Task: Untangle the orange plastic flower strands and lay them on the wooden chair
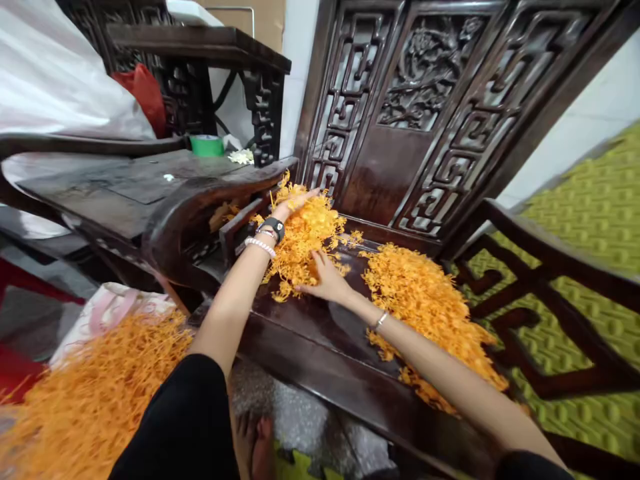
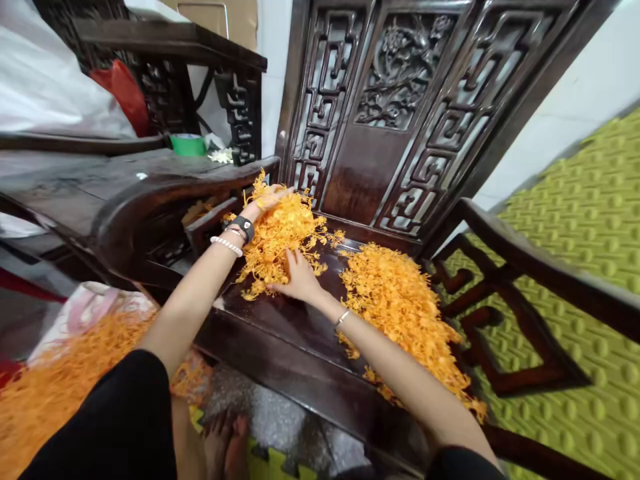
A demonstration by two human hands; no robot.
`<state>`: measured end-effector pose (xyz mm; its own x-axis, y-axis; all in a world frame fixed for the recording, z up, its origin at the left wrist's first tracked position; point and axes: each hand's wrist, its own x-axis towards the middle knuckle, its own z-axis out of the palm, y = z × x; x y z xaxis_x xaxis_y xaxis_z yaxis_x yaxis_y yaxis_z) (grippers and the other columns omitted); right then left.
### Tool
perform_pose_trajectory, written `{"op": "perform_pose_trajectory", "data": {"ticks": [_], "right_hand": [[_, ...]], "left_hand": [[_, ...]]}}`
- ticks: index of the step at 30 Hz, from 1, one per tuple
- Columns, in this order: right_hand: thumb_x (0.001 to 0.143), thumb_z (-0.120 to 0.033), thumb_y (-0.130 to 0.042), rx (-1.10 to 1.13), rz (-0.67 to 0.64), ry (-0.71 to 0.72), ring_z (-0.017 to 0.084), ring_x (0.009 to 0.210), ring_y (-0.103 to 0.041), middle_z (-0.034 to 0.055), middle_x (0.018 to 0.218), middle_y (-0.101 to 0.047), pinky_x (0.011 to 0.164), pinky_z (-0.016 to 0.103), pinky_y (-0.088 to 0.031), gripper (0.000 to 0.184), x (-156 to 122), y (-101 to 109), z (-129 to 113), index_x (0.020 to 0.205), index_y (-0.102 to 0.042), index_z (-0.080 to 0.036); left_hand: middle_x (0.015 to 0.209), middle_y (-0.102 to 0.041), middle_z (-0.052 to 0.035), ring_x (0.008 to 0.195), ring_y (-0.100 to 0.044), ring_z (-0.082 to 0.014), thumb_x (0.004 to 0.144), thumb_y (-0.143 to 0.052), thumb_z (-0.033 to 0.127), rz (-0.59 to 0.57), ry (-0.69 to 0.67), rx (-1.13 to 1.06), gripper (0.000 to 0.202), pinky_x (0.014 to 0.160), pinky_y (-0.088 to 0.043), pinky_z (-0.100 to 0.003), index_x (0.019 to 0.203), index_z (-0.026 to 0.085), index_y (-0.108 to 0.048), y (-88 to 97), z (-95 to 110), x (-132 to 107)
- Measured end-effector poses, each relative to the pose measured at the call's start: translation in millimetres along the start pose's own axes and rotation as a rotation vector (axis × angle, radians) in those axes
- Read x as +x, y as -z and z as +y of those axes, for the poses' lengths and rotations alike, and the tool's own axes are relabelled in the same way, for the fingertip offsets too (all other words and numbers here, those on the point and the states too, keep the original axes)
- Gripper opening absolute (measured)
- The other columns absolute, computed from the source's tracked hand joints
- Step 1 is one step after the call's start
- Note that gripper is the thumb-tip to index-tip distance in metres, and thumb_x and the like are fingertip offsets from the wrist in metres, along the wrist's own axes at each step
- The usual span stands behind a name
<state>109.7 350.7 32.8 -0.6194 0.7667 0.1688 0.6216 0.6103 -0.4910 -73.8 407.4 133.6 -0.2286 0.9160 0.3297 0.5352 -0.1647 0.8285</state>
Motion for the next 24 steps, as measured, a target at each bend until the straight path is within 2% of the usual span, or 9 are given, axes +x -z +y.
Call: {"op": "perform_pose_trajectory", "data": {"ticks": [3,7,9,11,14,16,18,21,24], "right_hand": [[0.073,-0.036,-0.063,0.088,0.177,-0.073,0.030,0.136,-0.032,0.0230,0.144,-0.032,0.112,0.045,-0.029,0.084,22,-9,-4,0.142,-0.025,-0.007],[0.075,-0.031,-0.056,0.143,0.362,-0.148,0.032,0.136,-0.030,0.0240,0.144,-0.031,0.113,0.048,-0.026,0.081,33,-10,-18,0.142,-0.020,-0.006],[0.077,-0.032,-0.053,0.155,0.380,-0.164,0.032,0.136,-0.030,0.0236,0.144,-0.032,0.112,0.047,-0.026,0.077,32,-14,-25,0.142,-0.022,-0.005],[0.081,-0.032,-0.050,0.159,0.358,-0.180,0.031,0.136,-0.031,0.0227,0.144,-0.034,0.112,0.047,-0.027,0.070,31,-21,-31,0.141,-0.026,-0.006],[0.083,-0.034,-0.049,0.152,0.290,-0.200,0.030,0.133,-0.037,0.0204,0.142,-0.038,0.110,0.045,-0.031,0.062,28,-32,-39,0.138,-0.033,-0.009],[0.081,-0.037,-0.054,0.144,0.250,-0.222,0.029,0.130,-0.041,0.0198,0.141,-0.039,0.107,0.043,-0.035,0.063,25,-38,-45,0.136,-0.036,-0.011],[0.078,-0.040,-0.060,0.136,0.217,-0.258,0.029,0.123,-0.049,0.0196,0.137,-0.044,0.102,0.040,-0.041,0.068,20,-44,-51,0.135,-0.037,-0.011],[0.080,-0.042,-0.057,0.124,0.163,-0.304,0.027,0.101,-0.061,0.0149,0.113,-0.062,0.087,0.037,-0.048,0.062,6,-53,-64,0.132,-0.038,-0.014],[0.082,-0.043,-0.053,0.100,0.124,-0.292,0.026,0.089,-0.063,0.0118,0.097,-0.067,0.076,0.034,-0.048,0.051,-12,-60,-78,0.126,-0.045,-0.017]], "left_hand": [[0.122,-0.058,-0.0099,0.109,-0.057,-0.0212,0.095,-0.047,0.034,-0.109,-0.085,0.056,0.034,0.094,-0.047,-0.040,0.121,0.014,-0.054,14.8,15,-19],[0.131,-0.057,-0.0055,0.119,-0.053,-0.0174,0.097,-0.038,0.027,-0.214,-0.202,0.158,0.033,0.102,-0.040,-0.030,0.125,0.019,-0.054,29.1,19,-66],[0.135,-0.054,-0.0064,0.125,-0.048,-0.0187,0.095,-0.040,0.029,-0.224,-0.216,0.236,0.036,0.108,-0.034,-0.033,0.127,0.019,-0.053,35.7,13,-86],[0.143,-0.046,-0.0063,0.135,-0.035,-0.0229,0.089,-0.052,0.036,-0.227,-0.208,0.327,0.046,0.115,-0.022,-0.041,0.133,0.022,-0.049,40.2,3,-98],[0.152,-0.031,-0.0023,0.141,-0.019,-0.0329,0.075,-0.069,0.040,-0.266,-0.146,0.458,0.067,0.115,-0.007,-0.056,0.137,0.033,-0.045,37.6,-11,-99],[0.154,-0.026,-0.0031,0.141,-0.015,-0.0400,0.073,-0.071,0.040,-0.267,-0.077,0.534,0.071,0.110,-0.007,-0.064,0.138,0.034,-0.043,28.3,-17,-94],[0.155,-0.022,-0.0076,0.139,-0.014,-0.0455,0.073,-0.071,0.037,-0.220,-0.011,0.605,0.075,0.107,-0.010,-0.068,0.141,0.030,-0.040,16.1,-21,-87],[0.153,-0.024,-0.0144,0.136,-0.022,-0.0451,0.077,-0.067,0.030,-0.098,0.050,0.697,0.072,0.106,-0.014,-0.067,0.143,0.025,-0.036,1.0,-24,-79],[0.144,-0.035,-0.0205,0.130,-0.034,-0.0402,0.084,-0.055,0.022,0.040,0.101,0.757,0.063,0.106,-0.020,-0.060,0.143,0.020,-0.033,-4.2,-28,-74]]}}
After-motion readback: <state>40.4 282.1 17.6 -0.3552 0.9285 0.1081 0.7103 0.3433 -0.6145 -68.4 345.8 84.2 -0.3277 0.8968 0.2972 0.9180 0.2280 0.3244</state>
